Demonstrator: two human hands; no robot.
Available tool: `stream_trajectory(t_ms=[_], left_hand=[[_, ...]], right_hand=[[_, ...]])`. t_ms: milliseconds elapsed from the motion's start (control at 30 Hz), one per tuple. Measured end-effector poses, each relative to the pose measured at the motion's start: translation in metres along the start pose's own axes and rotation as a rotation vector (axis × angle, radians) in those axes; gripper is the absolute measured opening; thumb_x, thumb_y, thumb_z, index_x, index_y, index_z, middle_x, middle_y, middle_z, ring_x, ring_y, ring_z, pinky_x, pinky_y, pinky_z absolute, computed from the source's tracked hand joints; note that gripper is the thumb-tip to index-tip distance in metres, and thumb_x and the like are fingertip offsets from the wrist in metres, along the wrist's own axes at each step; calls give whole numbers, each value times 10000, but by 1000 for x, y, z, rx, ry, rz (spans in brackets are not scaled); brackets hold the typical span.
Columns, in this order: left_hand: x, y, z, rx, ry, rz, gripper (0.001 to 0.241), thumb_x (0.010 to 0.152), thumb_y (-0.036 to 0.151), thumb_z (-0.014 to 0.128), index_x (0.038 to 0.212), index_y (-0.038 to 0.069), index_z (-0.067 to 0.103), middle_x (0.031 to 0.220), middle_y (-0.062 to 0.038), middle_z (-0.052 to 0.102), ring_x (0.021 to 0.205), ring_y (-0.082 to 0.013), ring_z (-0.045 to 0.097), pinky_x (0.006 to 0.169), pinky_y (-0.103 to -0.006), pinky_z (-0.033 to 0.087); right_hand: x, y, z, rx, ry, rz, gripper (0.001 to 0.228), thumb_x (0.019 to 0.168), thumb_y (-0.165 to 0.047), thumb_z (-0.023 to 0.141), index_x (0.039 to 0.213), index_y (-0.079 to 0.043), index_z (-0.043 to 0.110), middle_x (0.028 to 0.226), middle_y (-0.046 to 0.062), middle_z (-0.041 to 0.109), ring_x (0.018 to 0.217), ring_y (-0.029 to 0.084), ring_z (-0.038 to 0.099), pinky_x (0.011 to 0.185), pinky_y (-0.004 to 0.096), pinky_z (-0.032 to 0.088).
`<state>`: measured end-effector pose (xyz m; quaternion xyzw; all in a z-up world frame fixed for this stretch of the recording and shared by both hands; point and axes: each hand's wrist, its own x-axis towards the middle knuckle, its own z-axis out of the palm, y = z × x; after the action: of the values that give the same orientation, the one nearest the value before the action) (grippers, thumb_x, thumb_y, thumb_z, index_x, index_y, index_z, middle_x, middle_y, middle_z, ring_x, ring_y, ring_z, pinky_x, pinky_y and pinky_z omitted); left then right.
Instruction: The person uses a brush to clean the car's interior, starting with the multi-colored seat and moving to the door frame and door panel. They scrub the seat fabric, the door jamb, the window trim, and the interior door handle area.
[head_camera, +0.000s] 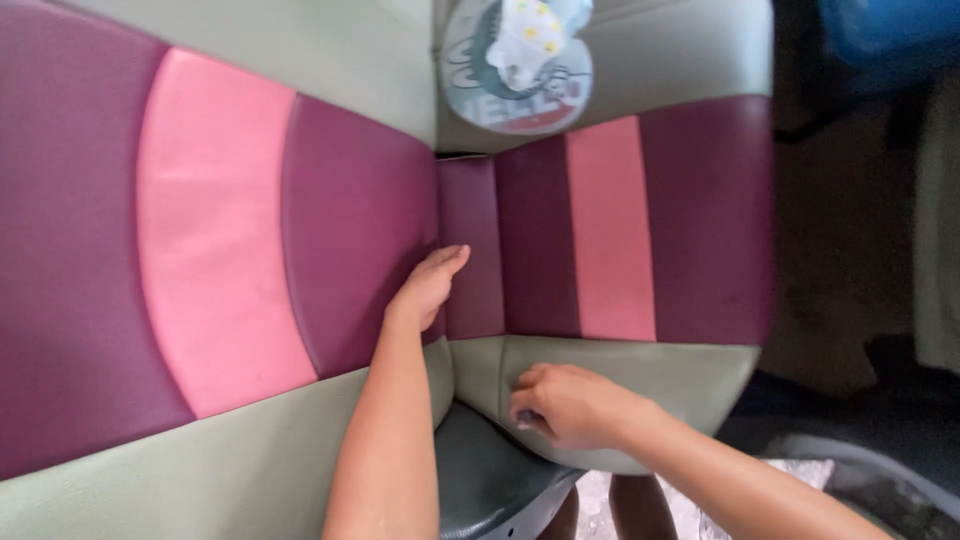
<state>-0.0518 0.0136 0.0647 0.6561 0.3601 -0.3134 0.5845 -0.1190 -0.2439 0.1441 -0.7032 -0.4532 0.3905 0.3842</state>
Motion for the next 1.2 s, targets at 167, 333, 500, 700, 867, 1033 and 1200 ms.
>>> stream_trajectory(t_ms=[167,333,500,700,867,1033,1200], left_hand=[[0,4,31,219,83,-49,810,834,503,661,1515,109,469,1554,-92,515,1410,-212,521,1169,-332,393],[-36,2,76,632,78,-166,1186,656,792,800,1617,249,364,1744,-114,51,1588,-362,119,1274,-503,205],[-66,-13,110,774,73,-197,1099,742,772,728,1605,183,386,1748,-133,-44,1602,-352,-61,1281,-551,118],[-129,-32,150,781,63,-170,1173,666,809,705,1589,157,391,1689,-200,217,1580,-366,163,1231,-594,270],[-104,-90,171,859,123,-49,996,797,798,621,1578,228,383,1630,-135,315,1531,-358,259,1126,-661,345],[-84,-143,173,978,186,125,821,853,685,674,1488,185,529,1496,-184,486,1443,-391,431,1123,-544,434],[-139,-135,193,1040,65,266,904,810,499,815,1563,151,457,1556,-294,361,1449,-552,345,1165,-554,400]], right_hand=[[-60,-25,-57,197,286,373,106,936,-282,664,965,-195,718,835,-14,746,769,166,658,751,317,503],[-105,39,57,-428,723,519,223,828,-193,713,1039,-233,654,1005,34,621,933,281,674,806,406,564],[-119,-41,82,19,516,377,206,804,-166,746,965,-237,638,880,12,572,852,321,666,707,459,547],[-161,36,99,-374,1172,568,285,773,-101,694,998,-275,670,1116,-7,639,1013,266,656,851,387,532],[-146,-34,149,-6,1054,356,146,800,-160,743,916,-242,709,926,9,685,914,248,702,820,367,555],[-192,-10,112,-59,1351,364,207,894,-84,694,872,-281,754,906,-88,730,928,159,700,879,285,530],[-187,15,102,-313,1225,439,261,867,14,673,888,-242,715,956,-30,651,962,244,673,874,361,533]])
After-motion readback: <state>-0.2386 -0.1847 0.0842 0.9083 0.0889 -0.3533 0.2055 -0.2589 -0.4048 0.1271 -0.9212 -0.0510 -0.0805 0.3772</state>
